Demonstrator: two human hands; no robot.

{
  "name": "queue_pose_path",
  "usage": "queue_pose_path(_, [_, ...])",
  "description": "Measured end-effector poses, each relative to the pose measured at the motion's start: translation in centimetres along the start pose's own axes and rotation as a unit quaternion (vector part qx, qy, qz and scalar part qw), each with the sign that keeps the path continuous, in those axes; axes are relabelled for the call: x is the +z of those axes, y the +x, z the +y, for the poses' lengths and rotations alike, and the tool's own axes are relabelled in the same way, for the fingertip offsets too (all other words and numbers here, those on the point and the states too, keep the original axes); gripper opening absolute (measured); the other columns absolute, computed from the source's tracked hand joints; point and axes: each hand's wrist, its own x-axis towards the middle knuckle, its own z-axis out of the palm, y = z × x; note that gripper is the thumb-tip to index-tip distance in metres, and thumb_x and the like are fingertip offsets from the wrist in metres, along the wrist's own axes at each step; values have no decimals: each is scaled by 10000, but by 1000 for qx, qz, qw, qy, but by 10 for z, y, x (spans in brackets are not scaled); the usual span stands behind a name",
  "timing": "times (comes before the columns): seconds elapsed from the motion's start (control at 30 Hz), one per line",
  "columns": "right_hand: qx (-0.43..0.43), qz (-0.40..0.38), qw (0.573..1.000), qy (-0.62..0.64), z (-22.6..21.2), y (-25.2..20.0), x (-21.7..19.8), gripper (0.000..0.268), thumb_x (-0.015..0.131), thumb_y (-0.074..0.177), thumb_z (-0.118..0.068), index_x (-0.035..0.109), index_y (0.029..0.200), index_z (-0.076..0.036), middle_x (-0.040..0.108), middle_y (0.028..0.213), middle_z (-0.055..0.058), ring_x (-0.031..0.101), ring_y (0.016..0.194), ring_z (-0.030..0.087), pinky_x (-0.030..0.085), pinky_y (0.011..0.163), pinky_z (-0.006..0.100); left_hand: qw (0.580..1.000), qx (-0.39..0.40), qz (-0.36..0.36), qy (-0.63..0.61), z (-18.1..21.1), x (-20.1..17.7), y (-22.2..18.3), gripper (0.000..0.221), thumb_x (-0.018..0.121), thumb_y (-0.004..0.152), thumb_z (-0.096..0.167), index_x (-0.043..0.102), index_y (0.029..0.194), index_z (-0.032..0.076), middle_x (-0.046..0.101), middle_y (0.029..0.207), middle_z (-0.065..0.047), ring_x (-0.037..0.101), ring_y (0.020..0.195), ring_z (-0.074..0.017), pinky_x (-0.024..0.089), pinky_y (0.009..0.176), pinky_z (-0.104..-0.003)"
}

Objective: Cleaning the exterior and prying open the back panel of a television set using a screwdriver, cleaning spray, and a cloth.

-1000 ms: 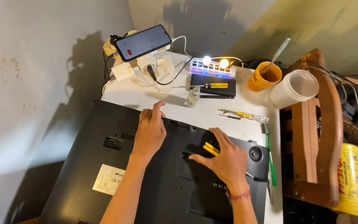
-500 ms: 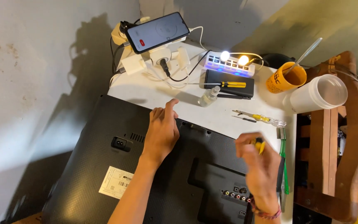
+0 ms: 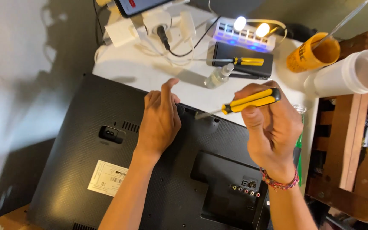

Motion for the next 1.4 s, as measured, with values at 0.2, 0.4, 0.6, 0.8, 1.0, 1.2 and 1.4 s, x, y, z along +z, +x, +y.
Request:
queue_pose_path(0.2, [-36, -81, 995, -37, 22, 8, 9, 283, 480, 1064, -199, 592, 1076, 60, 671, 1065, 187, 639, 872, 268, 545, 720, 325, 999, -38, -1, -25, 4, -1, 3, 466, 364, 946, -154, 419, 1382, 1, 604, 836, -83, 567, 787, -246, 429, 997, -430])
queue_pose_path(0.4, [-55, -142, 987, -52, 32, 22, 17, 275, 493, 1050, -211, 614, 1083, 34, 666, 907, 135, 636, 720, 212, 495, 674, 306, 999, -40, -6, -1, 10, -7, 8, 399, 379, 975, -121, 459, 1347, -1, 614, 841, -60, 531, 753, -253, 416, 942, -393])
queue_pose_path(0.6, [-50, -130, 988, -62, 37, 26, 16, 259, 509, 1022, -172, 588, 1052, 73, 687, 957, 165, 658, 789, 269, 536, 692, 322, 999, -48, 7, -20, 9, -7, 8, 365, 402, 1010, -123, 436, 1358, -19, 622, 870, -92, 588, 786, -226, 446, 977, -406])
queue_pose_path(0.8, [-25, -149, 987, -45, 42, 26, 19, 245, 525, 997, -179, 606, 1039, 48, 697, 940, 139, 632, 746, 226, 500, 656, 295, 998, -58, -2, -3, 9, -6, 10, 362, 404, 1010, -116, 427, 1362, -33, 597, 889, -85, 527, 763, -222, 457, 970, -423])
queue_pose_path(1.0, [-20, -121, 992, -34, 50, 22, 22, 240, 520, 991, -175, 606, 1016, 48, 708, 935, 146, 679, 795, 256, 561, 697, 305, 998, -66, 10, 2, 6, -1, 8, 352, 431, 1022, -108, 435, 1365, -26, 580, 896, -64, 519, 756, -230, 471, 960, -417])
queue_pose_path(1.2, [-2, -122, 992, -18, 53, 20, 23, 232, 533, 981, -170, 612, 1018, 45, 708, 946, 147, 674, 803, 265, 563, 729, 311, 997, -73, 5, -5, 4, 0, 8, 377, 438, 1017, -105, 424, 1383, -15, 583, 913, -58, 516, 768, -224, 459, 978, -419])
queue_pose_path(1.4, [0, -123, 992, -27, 55, 18, 24, 249, 533, 979, -183, 612, 1023, 49, 714, 953, 149, 686, 806, 272, 574, 727, 313, 997, -75, 9, -3, 4, 0, 8, 385, 444, 1009, -113, 428, 1377, -3, 583, 908, -59, 496, 742, -210, 467, 973, -430])
